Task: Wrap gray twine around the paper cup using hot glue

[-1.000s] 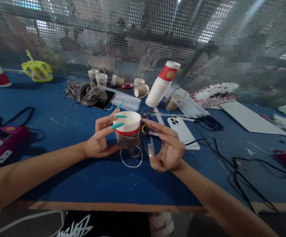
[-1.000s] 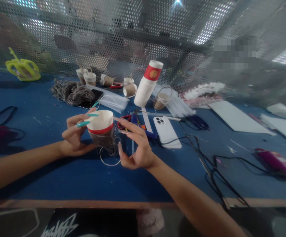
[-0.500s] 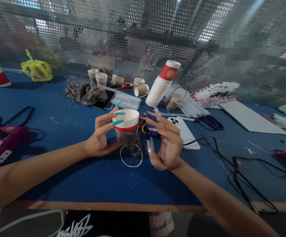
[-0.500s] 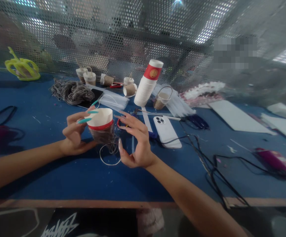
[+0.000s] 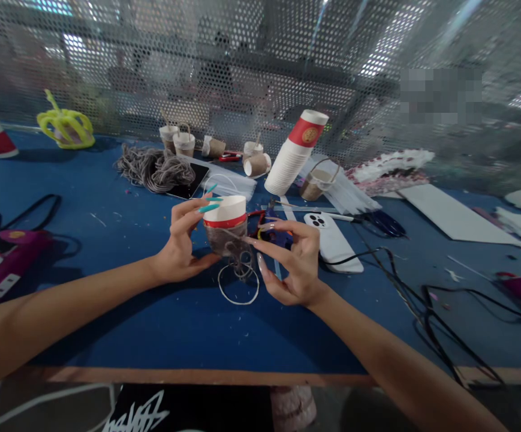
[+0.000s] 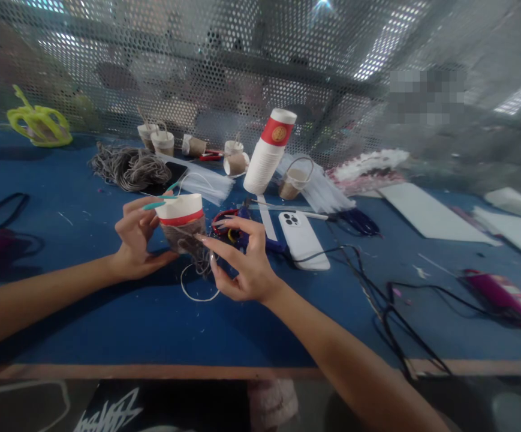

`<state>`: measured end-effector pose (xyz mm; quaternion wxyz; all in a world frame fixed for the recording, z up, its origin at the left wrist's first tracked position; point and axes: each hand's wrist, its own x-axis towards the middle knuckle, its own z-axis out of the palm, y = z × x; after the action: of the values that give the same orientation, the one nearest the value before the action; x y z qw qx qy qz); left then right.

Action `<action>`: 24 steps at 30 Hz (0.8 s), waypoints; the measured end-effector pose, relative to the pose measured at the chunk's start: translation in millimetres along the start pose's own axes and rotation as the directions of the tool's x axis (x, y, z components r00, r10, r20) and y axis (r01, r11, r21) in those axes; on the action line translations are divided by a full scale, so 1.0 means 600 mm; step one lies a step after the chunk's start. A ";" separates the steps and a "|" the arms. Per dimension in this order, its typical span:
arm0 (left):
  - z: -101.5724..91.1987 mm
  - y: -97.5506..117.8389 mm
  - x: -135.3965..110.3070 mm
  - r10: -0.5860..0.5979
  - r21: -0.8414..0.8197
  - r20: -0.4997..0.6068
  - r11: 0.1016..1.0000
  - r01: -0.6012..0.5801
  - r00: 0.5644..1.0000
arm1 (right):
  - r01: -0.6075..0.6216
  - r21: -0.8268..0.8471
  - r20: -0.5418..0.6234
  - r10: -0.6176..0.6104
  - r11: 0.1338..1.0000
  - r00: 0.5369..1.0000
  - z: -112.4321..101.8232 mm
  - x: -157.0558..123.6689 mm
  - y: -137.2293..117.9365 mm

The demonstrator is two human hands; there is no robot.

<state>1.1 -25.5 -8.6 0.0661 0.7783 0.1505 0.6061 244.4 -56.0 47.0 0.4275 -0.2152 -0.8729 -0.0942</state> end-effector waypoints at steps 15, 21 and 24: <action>0.001 -0.005 -0.010 -0.269 0.025 -0.063 0.962 0.271 0.961 | -0.131 -0.136 -0.097 0.118 0.982 0.988 -0.028 0.014 0.053; -0.002 0.006 -0.001 -0.310 0.003 0.020 0.951 0.310 0.951 | -0.512 -0.285 0.514 0.580 0.810 0.632 -0.073 0.015 0.117; -0.006 0.011 0.004 -0.320 0.065 0.064 0.947 0.316 0.945 | -0.465 -0.383 0.694 0.581 0.798 0.425 -0.085 0.012 0.125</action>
<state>-0.8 -31.4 -3.7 0.1476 0.7669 0.2877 0.5543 310.8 -4.8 83.0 -0.0063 -0.5218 -0.8483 0.0899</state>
